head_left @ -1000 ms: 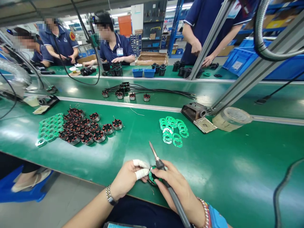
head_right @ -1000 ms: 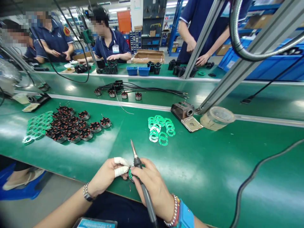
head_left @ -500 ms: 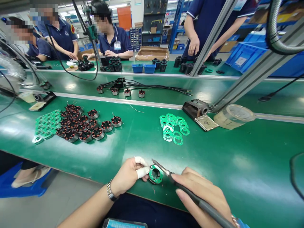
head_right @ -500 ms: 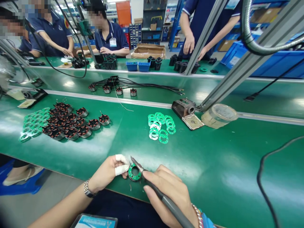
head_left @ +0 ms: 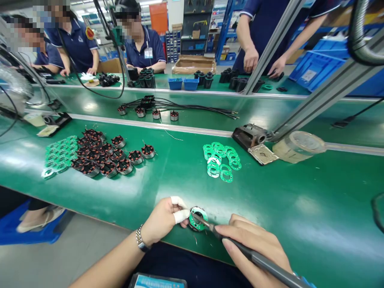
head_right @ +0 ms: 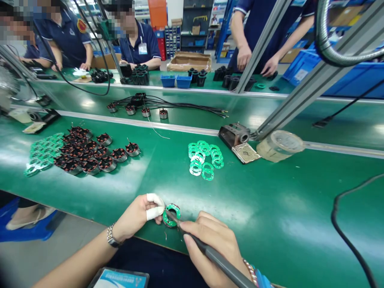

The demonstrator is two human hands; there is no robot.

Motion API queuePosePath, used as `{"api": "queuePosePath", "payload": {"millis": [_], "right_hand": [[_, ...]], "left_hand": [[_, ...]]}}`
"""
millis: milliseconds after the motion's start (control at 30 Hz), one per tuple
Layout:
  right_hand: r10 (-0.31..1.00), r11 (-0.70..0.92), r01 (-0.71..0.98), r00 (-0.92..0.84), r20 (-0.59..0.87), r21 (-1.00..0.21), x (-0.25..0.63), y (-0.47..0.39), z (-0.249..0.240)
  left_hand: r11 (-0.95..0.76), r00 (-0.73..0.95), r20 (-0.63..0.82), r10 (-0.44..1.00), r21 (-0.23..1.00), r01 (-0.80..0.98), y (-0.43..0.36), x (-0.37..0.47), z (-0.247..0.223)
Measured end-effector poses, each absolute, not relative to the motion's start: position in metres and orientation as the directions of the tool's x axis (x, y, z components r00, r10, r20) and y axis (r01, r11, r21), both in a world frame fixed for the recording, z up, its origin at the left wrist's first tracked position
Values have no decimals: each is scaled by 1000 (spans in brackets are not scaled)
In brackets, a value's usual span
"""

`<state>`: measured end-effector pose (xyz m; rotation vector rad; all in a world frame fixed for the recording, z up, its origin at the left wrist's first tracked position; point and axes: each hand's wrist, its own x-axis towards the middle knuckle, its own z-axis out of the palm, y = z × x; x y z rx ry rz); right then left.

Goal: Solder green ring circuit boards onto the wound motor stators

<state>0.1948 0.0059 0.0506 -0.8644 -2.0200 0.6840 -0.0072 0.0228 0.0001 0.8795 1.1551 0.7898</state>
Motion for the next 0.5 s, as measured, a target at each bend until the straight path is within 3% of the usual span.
{"api": "queuePosePath", "payload": {"millis": [333, 500], "right_hand": [[737, 667, 321, -413, 534, -672, 199, 18, 40], [680, 665, 285, -614, 401, -691, 187, 34, 26]], "left_hand": [[446, 236, -417, 878, 891, -85, 24, -7, 0], [438, 241, -413, 878, 897, -59, 25, -6, -1]]}}
